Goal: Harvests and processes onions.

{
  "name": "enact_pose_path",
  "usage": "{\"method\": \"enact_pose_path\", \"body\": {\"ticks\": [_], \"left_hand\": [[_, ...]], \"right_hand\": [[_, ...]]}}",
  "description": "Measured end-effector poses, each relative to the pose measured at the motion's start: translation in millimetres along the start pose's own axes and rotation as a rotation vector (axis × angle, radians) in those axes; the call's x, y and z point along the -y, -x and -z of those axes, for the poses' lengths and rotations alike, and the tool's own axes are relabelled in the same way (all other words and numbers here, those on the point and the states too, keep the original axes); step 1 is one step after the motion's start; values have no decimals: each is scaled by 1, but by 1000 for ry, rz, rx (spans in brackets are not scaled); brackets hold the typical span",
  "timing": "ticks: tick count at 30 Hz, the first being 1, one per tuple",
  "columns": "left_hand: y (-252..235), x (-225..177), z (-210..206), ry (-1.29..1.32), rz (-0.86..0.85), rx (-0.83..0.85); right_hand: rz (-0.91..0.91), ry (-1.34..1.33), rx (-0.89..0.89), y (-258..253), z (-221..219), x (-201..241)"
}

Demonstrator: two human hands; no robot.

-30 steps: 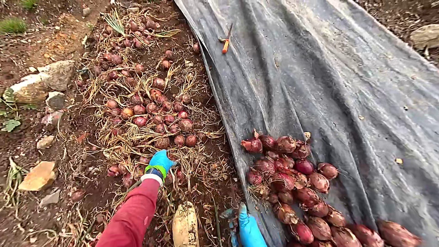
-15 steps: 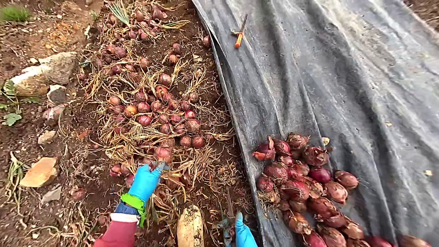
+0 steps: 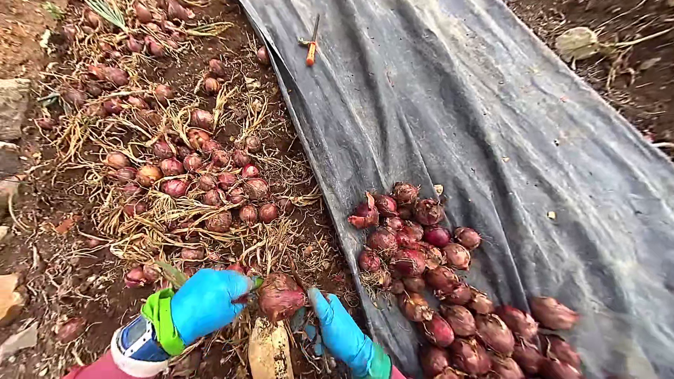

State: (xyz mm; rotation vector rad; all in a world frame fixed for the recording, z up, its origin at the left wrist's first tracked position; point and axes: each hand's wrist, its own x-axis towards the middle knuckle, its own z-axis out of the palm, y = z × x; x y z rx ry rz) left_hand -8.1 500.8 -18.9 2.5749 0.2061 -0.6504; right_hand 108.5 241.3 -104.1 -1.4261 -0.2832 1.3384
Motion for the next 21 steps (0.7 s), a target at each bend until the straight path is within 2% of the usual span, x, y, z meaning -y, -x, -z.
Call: {"method": "enact_pose_path", "body": {"ticks": [2, 5, 7, 9, 11, 13, 15, 16, 18, 19, 21], "left_hand": [[-11, -6, -4, 45, -7, -71], [-45, -3, 3, 92, 142, -5], [-55, -7, 8, 114, 224, -6], [-61, -24, 21, 87, 212, -16], [-56, -61, 25, 13, 134, 147], [-53, -109, 19, -110, -7, 414], [-46, -138, 1, -130, -107, 486], [-46, -138, 0, -92, -96, 444], [-59, -110, 14, 7, 69, 278], [-65, -85, 14, -8, 135, 208], [-70, -27, -2, -109, 163, 230]], "right_hand": [[0, -159, -24, -4, 2, -8], [22, -305, 32, 7, 16, -3], [42, -313, -9, 21, 19, -6], [-14, -226, -97, 20, 23, -15], [-127, 14, -39, 23, 27, -24], [-110, 216, 44, 28, 31, -20], [-47, 280, 7, 43, 33, -14], [-4, 245, -76, 54, 34, -14], [123, 63, -266, 60, 47, -13], [185, -92, -349, 60, 53, -17], [213, -266, -454, 57, 65, -20]]}}
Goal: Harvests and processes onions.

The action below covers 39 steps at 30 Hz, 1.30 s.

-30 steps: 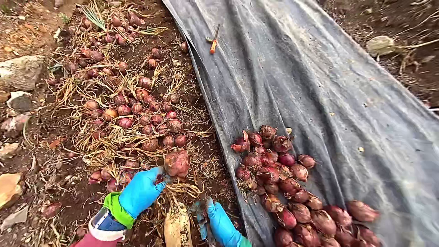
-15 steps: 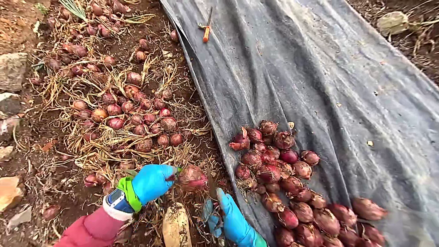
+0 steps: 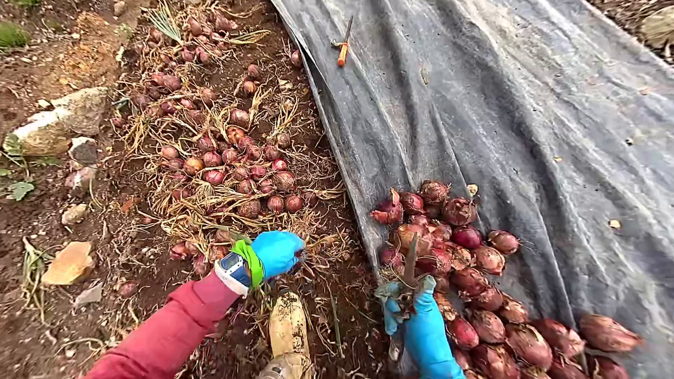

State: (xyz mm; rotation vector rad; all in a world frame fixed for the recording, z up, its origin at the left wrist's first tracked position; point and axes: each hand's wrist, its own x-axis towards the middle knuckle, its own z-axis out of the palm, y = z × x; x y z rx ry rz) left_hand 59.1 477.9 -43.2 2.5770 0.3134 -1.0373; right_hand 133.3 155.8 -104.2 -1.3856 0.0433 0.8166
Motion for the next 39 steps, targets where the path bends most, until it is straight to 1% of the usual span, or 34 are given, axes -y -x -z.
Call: {"method": "enact_pose_path", "body": {"ticks": [2, 4, 6, 7, 9, 11, 14, 15, 17, 18, 19, 21, 22, 24, 25, 26, 27, 29, 30, 31, 32, 33, 34, 35, 36, 37, 38, 39], "left_hand": [[-15, 46, -43, -91, 49, 83], [-22, 85, -85, -83, 161, 133], [-27, 113, -111, -35, 219, 111], [-29, 117, -116, -16, 252, 105], [-31, 121, -117, -7, 338, 154], [-33, 128, -104, 8, 421, 205], [-37, 144, -88, -13, 394, 167], [-30, 139, -83, 9, 387, 136], [-9, 119, -61, 117, 374, 65], [5, 104, -53, 190, 342, 0], [17, 87, -49, 263, 296, -64], [37, 51, -47, 339, 143, -140], [43, 33, -44, 314, 65, -108], [52, 6, -40, 230, -66, 52], [54, 2, -39, 213, -108, 100], [55, 6, -37, 203, -117, 101], [53, 18, -34, 198, -94, 62], [47, 49, -34, 270, -5, -120], [45, 57, -37, 328, 28, -214], [46, 54, -39, 353, 31, -258], [47, 40, -35, 321, 6, -204], [47, 19, -26, 244, -34, -41], [42, -5, -18, 155, -100, 133], [33, -24, -14, 94, -170, 241], [27, -34, -14, 95, -195, 266], [22, -35, -13, 152, -149, 212], [17, -27, -11, 233, -33, 107], [13, -12, -12, 307, 126, -26]], "right_hand": [[-42, 25, 4, -4, 6, -5], [-92, 107, 59, -1, 3, -20], [-171, 144, 95, -2, -8, -42], [-216, 152, 97, -3, -16, -51], [-319, 164, 95, -2, -32, -62], [-404, 129, 95, -1, -46, -67], [-423, 115, 73, 1, -51, -76], [-430, 133, 51, 5, -49, -78], [-468, 182, 14, 7, -50, -82], [-483, 197, 53, 9, -52, -85], [-478, 205, 133, 11, -54, -89], [-384, 169, 308, 18, -63, -84], [-302, 161, 343, 20, -71, -74], [-120, 191, 321, 22, -85, -50], [-74, 248, 304, 20, -87, -40], [-86, 288, 301, 16, -87, -34], [-135, 303, 331, 13, -85, -30], [-203, 294, 389, 4, -81, -29], [-234, 302, 374, 0, -82, -33], [-281, 350, 372, -5, -82, -40], [-334, 433, 412, -10, -81, -47], [-364, 527, 487, -15, -80, -49], [-354, 596, 553, -18, -80, -44], [-306, 632, 565, -19, -80, -38], [-246, 621, 514, -17, -78, -32], [-190, 552, 405, -14, -71, -29], [-144, 459, 262, -13, -63, -27], [-99, 340, 120, -13, -52, -25]]}}
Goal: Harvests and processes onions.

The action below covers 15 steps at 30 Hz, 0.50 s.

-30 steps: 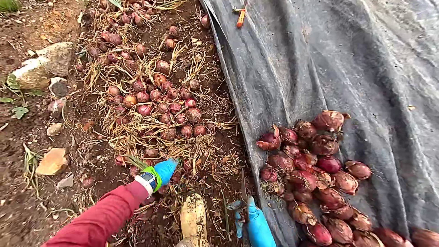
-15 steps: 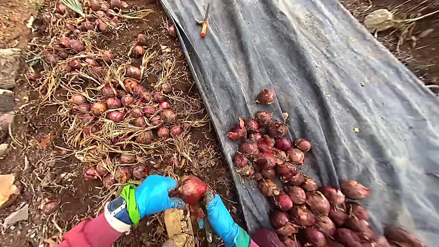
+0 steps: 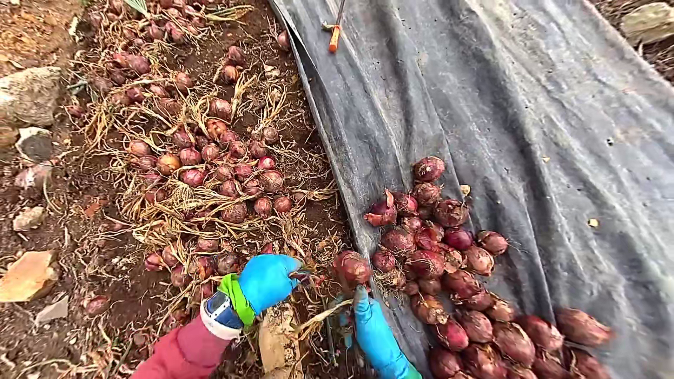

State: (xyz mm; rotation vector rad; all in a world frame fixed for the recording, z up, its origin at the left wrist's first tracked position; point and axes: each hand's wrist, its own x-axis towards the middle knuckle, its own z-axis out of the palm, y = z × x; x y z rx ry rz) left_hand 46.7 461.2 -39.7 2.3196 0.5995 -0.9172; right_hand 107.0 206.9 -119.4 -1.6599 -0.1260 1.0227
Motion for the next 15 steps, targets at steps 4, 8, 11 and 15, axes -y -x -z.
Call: {"method": "enact_pose_path", "body": {"ticks": [4, 8, 11, 15], "left_hand": [[-35, 66, -14, 94, 475, -340], [-95, 78, -70, -39, 533, -123], [-97, 82, -70, 107, 400, -170], [-55, 62, -43, 170, 71, -183]], "right_hand": [[-51, -213, -300, 14, 32, -14], [-154, -107, -205, 52, 21, -42], [-271, -134, -147, 61, 1, -56], [-298, -194, 73, 24, -24, -58]]}}
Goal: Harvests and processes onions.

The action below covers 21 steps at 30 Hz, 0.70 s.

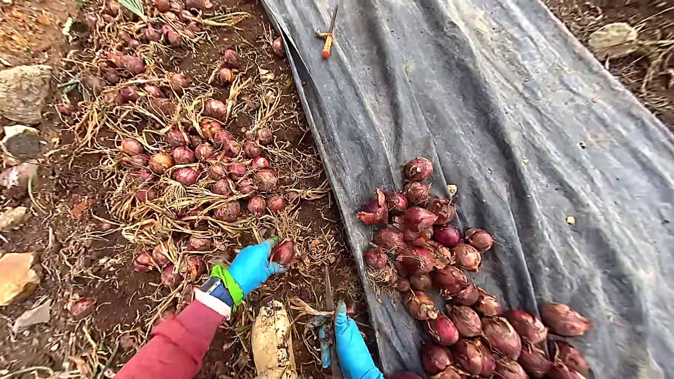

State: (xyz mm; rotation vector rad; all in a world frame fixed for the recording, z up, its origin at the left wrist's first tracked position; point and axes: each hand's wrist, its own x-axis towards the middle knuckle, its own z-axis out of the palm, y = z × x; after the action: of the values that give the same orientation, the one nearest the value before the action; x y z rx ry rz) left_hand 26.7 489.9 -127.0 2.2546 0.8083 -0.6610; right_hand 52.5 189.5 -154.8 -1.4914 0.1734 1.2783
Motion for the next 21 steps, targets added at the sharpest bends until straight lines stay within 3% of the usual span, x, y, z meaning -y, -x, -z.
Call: {"method": "enact_pose_path", "body": {"ticks": [2, 5, 7, 9, 11, 14, 16, 18, 21], "left_hand": [[21, -23, 10, -72, -88, 92], [41, -35, 20, -159, -296, 240], [44, -20, 30, -108, -361, 189], [43, -4, 35, -3, -361, 26], [47, -15, 36, -21, -333, -13], [60, -88, 38, -307, -316, 380], [66, -124, 26, -404, -374, 464], [56, -132, 29, -396, -363, 330], [44, -86, 51, -109, -334, -137]], "right_hand": [[112, 22, 121, -22, -14, 20], [252, 112, 131, -42, -29, 66], [201, 134, 140, -47, -26, 86], [180, 70, 144, -44, -20, 87], [120, 133, 133, -35, -16, 76], [77, 403, 252, -16, -4, 72], [167, 394, 159, 2, 8, 74], [276, 198, -26, 15, 26, 79], [421, -216, -330, 31, 60, 99]]}}
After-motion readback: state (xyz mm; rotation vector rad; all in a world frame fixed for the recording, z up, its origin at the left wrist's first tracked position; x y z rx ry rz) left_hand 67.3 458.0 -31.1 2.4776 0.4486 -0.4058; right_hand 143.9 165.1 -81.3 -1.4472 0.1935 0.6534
